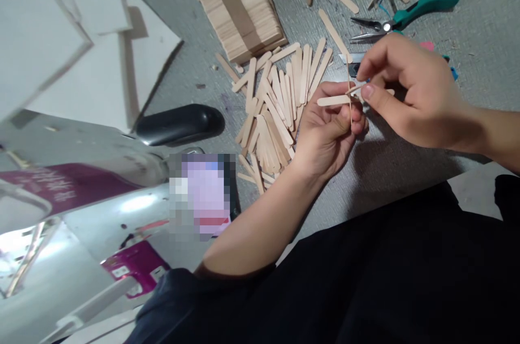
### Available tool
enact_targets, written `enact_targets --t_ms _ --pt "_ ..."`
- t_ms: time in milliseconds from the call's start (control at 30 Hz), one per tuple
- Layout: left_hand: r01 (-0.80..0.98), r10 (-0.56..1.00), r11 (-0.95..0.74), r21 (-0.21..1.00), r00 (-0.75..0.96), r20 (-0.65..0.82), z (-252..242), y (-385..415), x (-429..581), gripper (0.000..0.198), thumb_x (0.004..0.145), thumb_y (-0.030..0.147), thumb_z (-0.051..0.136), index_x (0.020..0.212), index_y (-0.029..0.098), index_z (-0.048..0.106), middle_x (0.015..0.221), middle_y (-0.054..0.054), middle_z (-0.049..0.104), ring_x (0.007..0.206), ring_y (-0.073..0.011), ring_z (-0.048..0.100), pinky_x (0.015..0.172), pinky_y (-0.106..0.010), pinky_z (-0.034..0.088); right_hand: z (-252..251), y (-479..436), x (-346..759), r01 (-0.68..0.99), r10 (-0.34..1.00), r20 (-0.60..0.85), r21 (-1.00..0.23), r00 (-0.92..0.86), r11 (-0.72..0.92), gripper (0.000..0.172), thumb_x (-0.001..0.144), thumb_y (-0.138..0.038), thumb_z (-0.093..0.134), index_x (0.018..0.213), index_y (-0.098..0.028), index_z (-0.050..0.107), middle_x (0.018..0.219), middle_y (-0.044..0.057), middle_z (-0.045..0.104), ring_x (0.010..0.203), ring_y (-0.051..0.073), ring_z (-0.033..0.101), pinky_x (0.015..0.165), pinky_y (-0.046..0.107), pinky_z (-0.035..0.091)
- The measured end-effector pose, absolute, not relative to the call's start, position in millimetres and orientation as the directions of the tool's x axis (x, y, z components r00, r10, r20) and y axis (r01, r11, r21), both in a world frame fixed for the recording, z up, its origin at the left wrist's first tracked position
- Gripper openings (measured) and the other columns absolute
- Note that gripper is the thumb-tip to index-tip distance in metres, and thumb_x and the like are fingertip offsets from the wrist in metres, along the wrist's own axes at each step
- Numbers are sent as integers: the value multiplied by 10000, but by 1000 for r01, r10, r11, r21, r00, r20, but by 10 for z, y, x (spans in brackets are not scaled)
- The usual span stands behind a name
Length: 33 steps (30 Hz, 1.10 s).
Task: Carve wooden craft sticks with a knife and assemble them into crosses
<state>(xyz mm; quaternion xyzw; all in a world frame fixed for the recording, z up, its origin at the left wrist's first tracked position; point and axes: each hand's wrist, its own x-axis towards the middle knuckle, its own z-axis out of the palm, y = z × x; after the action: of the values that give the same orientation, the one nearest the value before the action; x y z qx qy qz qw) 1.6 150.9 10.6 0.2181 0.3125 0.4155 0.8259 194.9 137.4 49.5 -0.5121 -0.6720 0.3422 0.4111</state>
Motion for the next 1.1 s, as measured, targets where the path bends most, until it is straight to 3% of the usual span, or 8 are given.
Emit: enact_targets --t_ms 133,300,400,500,700,800,933,1100 --pt "-539 784 615 576 498 -370 139 1544 6 386 852 89 1023 1094 227 756 757 72 627 636 -74 599 701 -240 553 492 1439 2029 495 924 351 -783 -148 377 159 1082 -130 659 1121 -271 724 1116 14 822 1012 191 773 904 358 608" --pt "-503 760 637 585 534 -370 151 1563 5 489 828 134 1068 1179 237 743 759 81 627 625 -73 596 671 -237 534 508 1593 2166 439 854 438 -732 -282 521 39 1118 -268 778 1153 -263 762 1134 27 867 983 194 823 883 351 669" --pt "-510 792 591 625 515 -328 120 1527 19 545 807 200 1106 1213 239 745 756 74 691 634 -93 648 653 -236 544 492 1638 2231 511 760 526 -565 -382 647 105 1144 -372 795 1211 -290 797 1119 5 888 1020 215 856 919 382 683" --pt "-468 819 550 691 463 -339 55 1493 28 549 841 307 1113 1247 260 746 784 65 743 642 -113 680 631 -247 555 476 1639 2267 503 623 596 -383 -506 775 184 1145 -290 773 1321 -315 821 1123 -9 918 1034 218 882 905 374 682" --pt "-460 850 492 739 439 -293 -46 1478 17 532 910 434 1086 1263 265 725 783 69 742 662 -127 726 623 -256 573 487 1544 2198 660 766 423 -397 -484 637 175 1134 -264 689 1029 -307 822 1054 14 951 954 284 909 834 474 674" --pt "-459 858 466 756 443 -260 -101 1478 19 548 872 408 1095 1243 266 718 790 67 751 676 -129 739 657 -261 605 479 1510 2180 624 719 515 -384 -467 681 113 1134 -275 703 1066 -305 787 1134 29 972 1039 261 934 921 453 688" --pt "-456 886 401 795 412 -210 -154 1477 44 517 923 411 1061 1288 271 722 825 55 758 700 -135 753 690 -269 624 511 1516 2239 631 693 482 -317 -536 708 128 1143 -251 686 1085 -334 765 1225 6 971 1190 224 930 1026 413 703" --pt "-406 948 278 871 265 -179 17 1460 78 406 904 360 1073 1139 266 756 855 19 731 772 -177 784 696 -303 651 543 1513 2248 576 592 573 -238 -567 782 142 1148 -285 704 1048 -346 784 1165 -26 963 1103 239 928 903 415 726"
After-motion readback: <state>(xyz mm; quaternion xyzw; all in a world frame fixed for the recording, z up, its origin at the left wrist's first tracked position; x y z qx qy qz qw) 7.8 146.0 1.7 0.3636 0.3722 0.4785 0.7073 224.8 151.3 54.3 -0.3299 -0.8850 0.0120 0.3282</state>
